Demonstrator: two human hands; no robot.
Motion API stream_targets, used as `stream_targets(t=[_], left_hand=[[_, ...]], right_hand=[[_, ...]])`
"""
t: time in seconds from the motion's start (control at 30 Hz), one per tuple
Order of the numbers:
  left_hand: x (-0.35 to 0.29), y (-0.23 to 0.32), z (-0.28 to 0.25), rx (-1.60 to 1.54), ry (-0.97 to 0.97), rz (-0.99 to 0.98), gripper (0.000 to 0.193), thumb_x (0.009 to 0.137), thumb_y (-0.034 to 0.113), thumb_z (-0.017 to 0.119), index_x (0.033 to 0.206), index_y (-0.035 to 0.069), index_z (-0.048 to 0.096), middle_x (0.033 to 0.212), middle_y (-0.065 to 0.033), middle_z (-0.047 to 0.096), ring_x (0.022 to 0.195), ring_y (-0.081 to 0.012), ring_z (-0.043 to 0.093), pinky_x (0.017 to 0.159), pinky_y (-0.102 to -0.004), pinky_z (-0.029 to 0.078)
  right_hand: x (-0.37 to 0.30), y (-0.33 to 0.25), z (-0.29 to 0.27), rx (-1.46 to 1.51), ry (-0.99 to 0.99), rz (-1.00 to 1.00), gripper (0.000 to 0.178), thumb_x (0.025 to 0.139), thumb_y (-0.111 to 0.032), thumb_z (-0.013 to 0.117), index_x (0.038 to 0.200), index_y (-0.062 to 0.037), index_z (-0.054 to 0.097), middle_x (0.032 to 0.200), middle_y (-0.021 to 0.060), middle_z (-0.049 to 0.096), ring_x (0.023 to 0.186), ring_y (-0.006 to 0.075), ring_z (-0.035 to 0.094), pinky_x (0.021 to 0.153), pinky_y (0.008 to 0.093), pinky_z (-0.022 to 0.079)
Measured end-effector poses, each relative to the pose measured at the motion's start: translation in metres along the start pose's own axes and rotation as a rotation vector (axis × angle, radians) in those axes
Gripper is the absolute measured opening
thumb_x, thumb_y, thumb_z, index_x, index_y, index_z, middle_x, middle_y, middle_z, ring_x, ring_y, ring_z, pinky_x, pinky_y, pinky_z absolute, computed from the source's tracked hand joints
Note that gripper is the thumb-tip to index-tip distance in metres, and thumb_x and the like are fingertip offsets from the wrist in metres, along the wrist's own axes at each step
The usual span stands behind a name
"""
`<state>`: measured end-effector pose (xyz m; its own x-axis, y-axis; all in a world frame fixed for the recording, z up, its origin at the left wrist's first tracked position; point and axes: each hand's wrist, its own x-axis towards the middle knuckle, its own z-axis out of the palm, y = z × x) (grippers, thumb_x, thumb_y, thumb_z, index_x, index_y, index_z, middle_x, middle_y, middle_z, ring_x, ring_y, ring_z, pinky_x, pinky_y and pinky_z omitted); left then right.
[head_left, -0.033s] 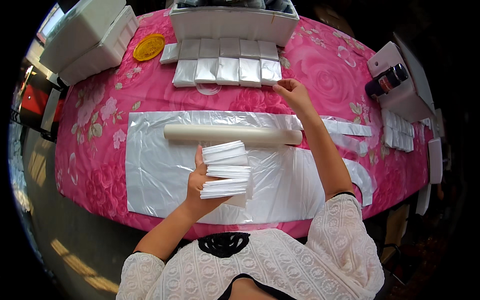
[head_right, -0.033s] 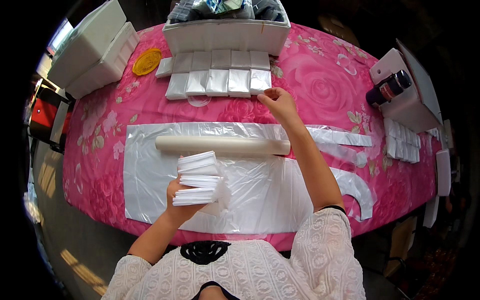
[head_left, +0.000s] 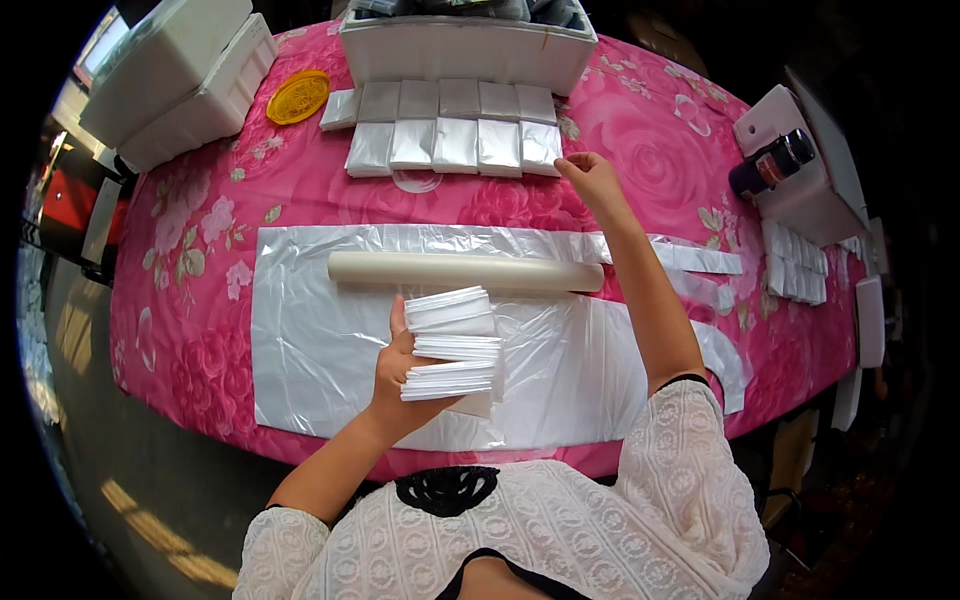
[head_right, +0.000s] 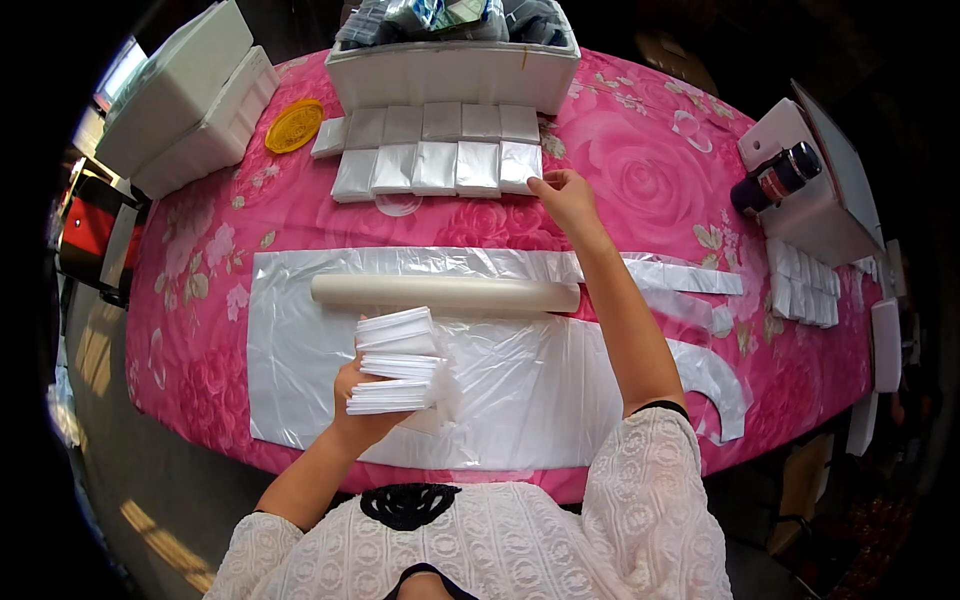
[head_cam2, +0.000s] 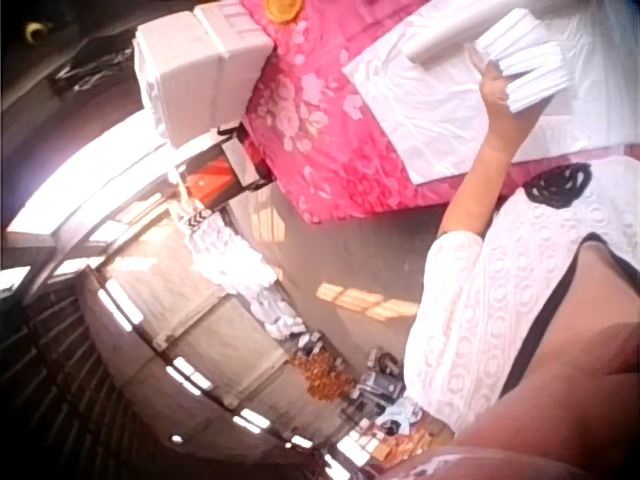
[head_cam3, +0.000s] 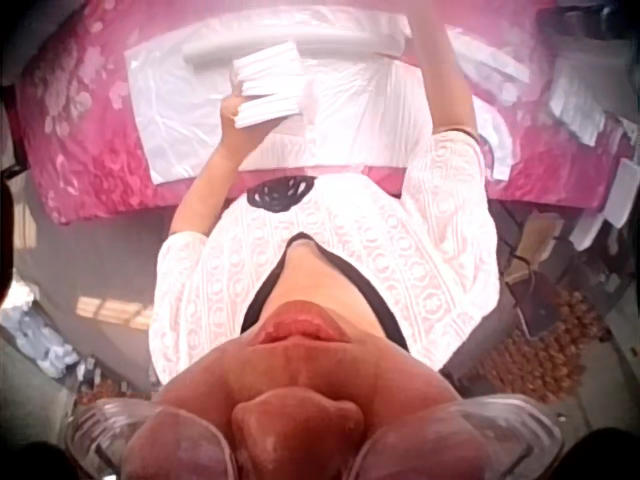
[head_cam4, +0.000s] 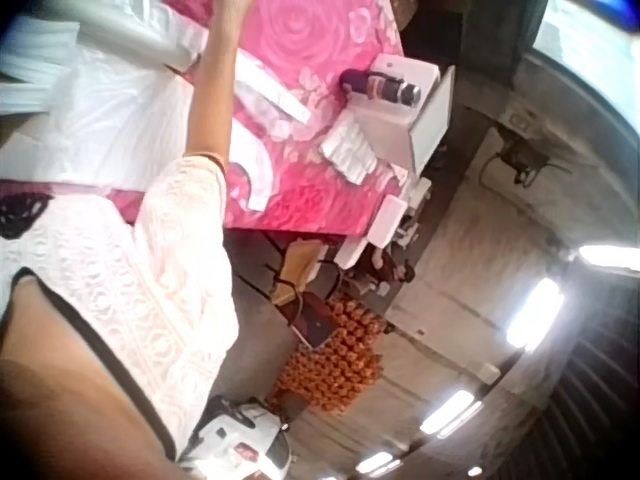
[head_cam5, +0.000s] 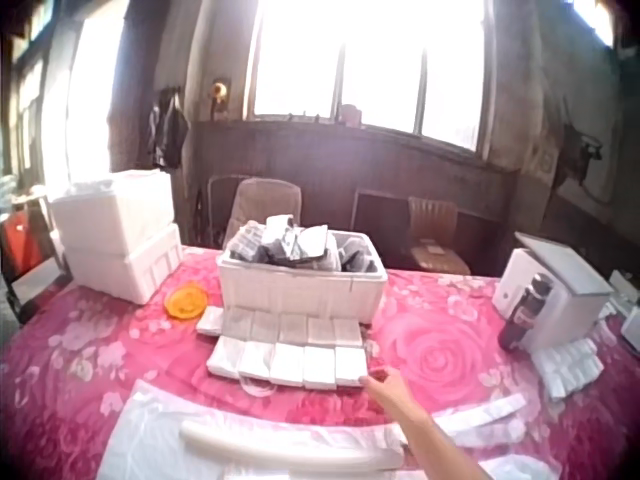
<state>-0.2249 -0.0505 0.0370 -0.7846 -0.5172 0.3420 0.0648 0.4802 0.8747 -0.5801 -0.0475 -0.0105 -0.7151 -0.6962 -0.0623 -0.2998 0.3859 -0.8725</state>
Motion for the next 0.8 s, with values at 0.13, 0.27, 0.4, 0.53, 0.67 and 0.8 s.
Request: stream_targets(t=[0.13,0.27,0.4,0.53,0.67,0.8], left_hand=[[-0.006,-0.003,-0.003,0.027,-0.018,0.01,0.017,0.062,0.011,0.073,0.078,0.013,0.069,0.093,-0.0035,0.065,0.1,-0.0217,0.056,0.106,-0.0514,0.004],[-0.012,-0.012,-0.004,0.062,-0.026,-0.028,0.021,0.06,0.011,0.075,0.079,0.016,0.069,0.092,-0.0034,0.065,0.099,-0.0209,0.056,0.106,-0.0514,0.003],[-0.012,-0.016,-0.006,0.022,-0.033,-0.047,0.023,0.058,0.011,0.076,0.079,0.017,0.069,0.092,-0.0023,0.065,0.098,-0.0203,0.056,0.106,-0.0517,0.003],[-0.01,-0.018,-0.006,0.014,-0.06,-0.05,0.023,0.059,0.012,0.076,0.08,0.018,0.07,0.094,-0.0016,0.064,0.098,-0.0199,0.056,0.105,-0.053,0.001],[-0.001,-0.014,-0.003,0.049,-0.084,0.085,0.021,0.059,0.013,0.075,0.08,0.019,0.07,0.092,-0.0008,0.065,0.099,-0.0187,0.056,0.104,-0.0544,-0.004],[0.014,0.006,-0.003,0.018,-0.182,0.219,0.019,0.062,0.011,0.07,0.079,0.02,0.07,0.087,-0.0008,0.066,0.095,-0.018,0.058,0.105,-0.0521,-0.007]], right_hand=[[0.048,0.001,0.008,-0.481,0.046,0.186,0.055,0.066,-0.046,0.07,0.085,0.0043,0.061,0.079,0.012,0.062,0.07,0.0201,0.059,0.063,0.0295,0.045],[0.062,-0.016,0.017,-0.404,-0.078,0.209,0.055,0.058,-0.049,0.074,0.076,0.0025,0.062,0.067,0.0117,0.06,0.057,0.0209,0.057,0.053,0.0308,0.043],[0.057,-0.03,0.018,-0.23,-0.13,0.374,0.046,0.061,-0.037,0.077,0.08,0.0016,0.063,0.074,0.0088,0.062,0.061,0.0159,0.057,0.051,0.0276,0.04],[0.043,-0.02,0.018,0.303,-0.146,0.107,0.029,0.069,-0.02,0.074,0.087,-0.0001,0.064,0.079,0.0065,0.063,0.068,0.0124,0.058,0.059,0.0261,0.043],[-0.051,-0.064,0.025,0.444,-0.318,-0.086,0.023,0.07,-0.013,0.074,0.088,-0.0018,0.065,0.086,0.0048,0.063,0.075,0.0123,0.057,0.07,0.0272,0.045],[-0.139,-0.066,0.036,0.241,-0.433,-0.457,0.028,0.063,-0.008,0.076,0.088,-0.007,0.064,0.09,-0.0002,0.057,0.09,0.0132,0.048,0.082,0.0274,0.038]])
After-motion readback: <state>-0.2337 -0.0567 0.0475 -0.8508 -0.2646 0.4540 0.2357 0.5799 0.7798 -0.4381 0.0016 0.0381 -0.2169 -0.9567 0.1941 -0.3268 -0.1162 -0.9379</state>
